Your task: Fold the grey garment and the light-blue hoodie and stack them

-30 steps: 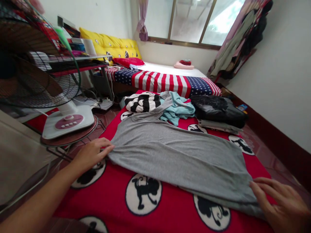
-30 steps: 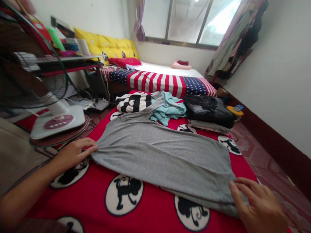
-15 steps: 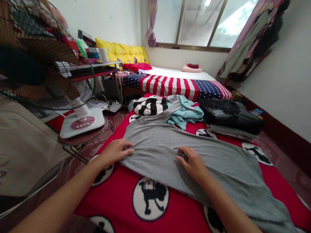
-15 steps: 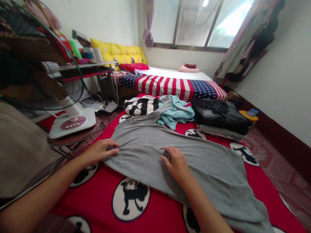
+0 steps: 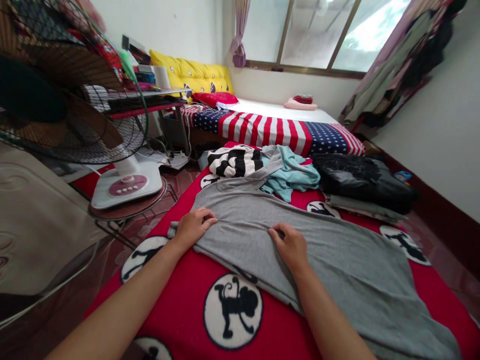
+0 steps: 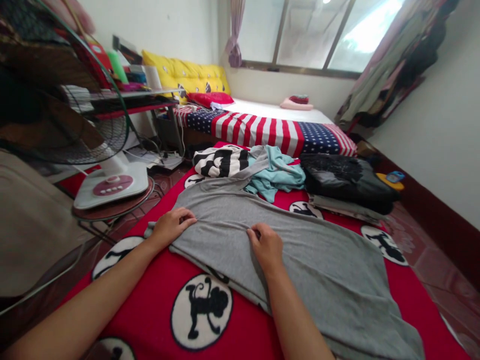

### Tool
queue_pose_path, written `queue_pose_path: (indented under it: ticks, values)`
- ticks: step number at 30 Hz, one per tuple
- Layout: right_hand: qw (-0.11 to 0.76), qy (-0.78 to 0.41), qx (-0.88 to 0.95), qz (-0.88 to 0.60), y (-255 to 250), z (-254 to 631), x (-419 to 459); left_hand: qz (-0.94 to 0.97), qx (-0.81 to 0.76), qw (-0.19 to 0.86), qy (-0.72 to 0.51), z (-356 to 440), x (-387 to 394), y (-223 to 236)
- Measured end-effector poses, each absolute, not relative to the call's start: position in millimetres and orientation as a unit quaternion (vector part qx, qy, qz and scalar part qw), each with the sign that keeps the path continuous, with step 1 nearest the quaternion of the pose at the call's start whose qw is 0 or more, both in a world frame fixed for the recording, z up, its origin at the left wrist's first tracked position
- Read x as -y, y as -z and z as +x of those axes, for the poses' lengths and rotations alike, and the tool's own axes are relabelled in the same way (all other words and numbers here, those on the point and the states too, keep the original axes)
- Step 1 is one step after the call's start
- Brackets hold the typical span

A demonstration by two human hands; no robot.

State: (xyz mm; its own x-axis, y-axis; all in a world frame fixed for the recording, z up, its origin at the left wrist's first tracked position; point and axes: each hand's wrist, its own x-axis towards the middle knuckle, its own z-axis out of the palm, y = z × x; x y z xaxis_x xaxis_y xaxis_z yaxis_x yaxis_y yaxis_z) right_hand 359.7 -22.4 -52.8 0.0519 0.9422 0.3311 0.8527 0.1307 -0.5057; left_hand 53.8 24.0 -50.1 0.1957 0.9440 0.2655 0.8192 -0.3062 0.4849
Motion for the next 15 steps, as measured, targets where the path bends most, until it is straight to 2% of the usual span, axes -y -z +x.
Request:
queue_pose_path:
  ticks: [5, 9, 12, 15]
  values:
    - [0.311, -0.054, 0.689, -0.652, 53.6, 358.9, 21.6, 0.752, -0.57, 0.092, -0.317, 61.6, -16.8, 38.6]
    - [0.303, -0.041, 0.693, -0.653, 54.4, 358.9, 21.0, 0.778, -0.459, 0.121, -0.412, 114.5, 8.7, 20.4]
    - [0.308, -0.039, 0.692, -0.652, 54.4, 358.7, 20.6, 0.839, -0.407, 0.168, -0.32, 163.8, 28.9, 25.3]
    - [0.32, -0.039, 0.692, -0.646, 54.1, 358.1, 20.6, 0.867, -0.429, 0.122, -0.222, 191.4, 39.4, 44.5]
